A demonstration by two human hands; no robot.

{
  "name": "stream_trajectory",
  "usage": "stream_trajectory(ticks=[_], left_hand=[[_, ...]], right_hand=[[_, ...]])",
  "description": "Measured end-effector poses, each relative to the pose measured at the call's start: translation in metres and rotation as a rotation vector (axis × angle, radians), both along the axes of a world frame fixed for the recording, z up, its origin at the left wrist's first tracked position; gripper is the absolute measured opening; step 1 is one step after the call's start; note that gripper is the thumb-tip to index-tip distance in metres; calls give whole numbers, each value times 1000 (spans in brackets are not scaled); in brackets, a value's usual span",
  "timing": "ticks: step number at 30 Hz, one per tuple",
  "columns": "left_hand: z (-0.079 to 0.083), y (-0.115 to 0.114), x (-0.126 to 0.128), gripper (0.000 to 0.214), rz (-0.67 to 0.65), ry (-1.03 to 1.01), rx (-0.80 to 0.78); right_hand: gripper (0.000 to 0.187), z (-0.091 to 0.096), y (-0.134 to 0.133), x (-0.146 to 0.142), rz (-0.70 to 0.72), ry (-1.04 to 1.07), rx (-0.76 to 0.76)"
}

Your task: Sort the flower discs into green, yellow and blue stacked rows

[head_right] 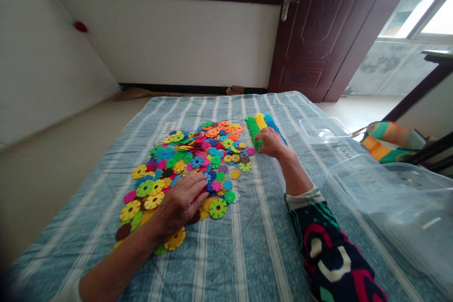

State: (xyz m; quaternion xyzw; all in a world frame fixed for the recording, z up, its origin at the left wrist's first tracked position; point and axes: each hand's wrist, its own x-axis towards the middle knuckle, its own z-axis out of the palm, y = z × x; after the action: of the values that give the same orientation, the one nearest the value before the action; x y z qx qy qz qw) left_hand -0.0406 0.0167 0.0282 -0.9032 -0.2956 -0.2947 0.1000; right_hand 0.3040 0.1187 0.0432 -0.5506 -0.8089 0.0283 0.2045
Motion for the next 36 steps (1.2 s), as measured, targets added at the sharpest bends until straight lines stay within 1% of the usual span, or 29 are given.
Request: stream_trajectory(ticks=[3, 6, 8, 9, 11, 12, 15, 19, 22, 24, 27, 30, 33, 36], left_hand=[[-1, 0, 0, 17, -4, -2, -14], [-2, 0, -1, 18, -3, -3, -32], [-2, 0, -2, 19, -1, -4, -26], [-2, 0, -2, 19, 0, -1, -21], [-1, -1, -2, 19, 3, 11, -18], [0, -1, -1, 19, 4, 17, -21], [1, -2, -1, 20, 6, 17, -34], [0, -1, -1, 21, 2, -1, -57], [-1, -1, -1, 21, 2, -9, -56], [-1, -1, 0, 20, -2, -15, -51], [0, -2, 2, 19, -3, -18, -30], [3, -4, 3, 17, 5, -8, -13], [4, -6, 4, 15, 11, -10, -19], [6, -7, 4, 15, 6, -8, -24]], right_hand=[[24, 1, 1, -14, 23, 31, 30], [15, 0, -1, -40, 119, 95, 67], [12, -2, -2, -58, 174, 104, 91], [13, -4, -3, -65, 180, 90, 99], [18, -8, -5, -76, 149, 51, 104], [18, -10, -5, -79, 123, 37, 101], [10, -14, -4, -80, 56, 34, 90], [10, -17, 0, -73, -3, 110, 95], [8, -16, -1, -74, -19, 158, 113], [8, -14, -4, -80, 19, 166, 140], [9, -12, -11, -94, 164, 144, 158], [17, -10, -21, -112, 275, 72, 149], [21, -9, -31, -125, 285, -12, 146], [21, -10, -35, -131, 267, -59, 139]])
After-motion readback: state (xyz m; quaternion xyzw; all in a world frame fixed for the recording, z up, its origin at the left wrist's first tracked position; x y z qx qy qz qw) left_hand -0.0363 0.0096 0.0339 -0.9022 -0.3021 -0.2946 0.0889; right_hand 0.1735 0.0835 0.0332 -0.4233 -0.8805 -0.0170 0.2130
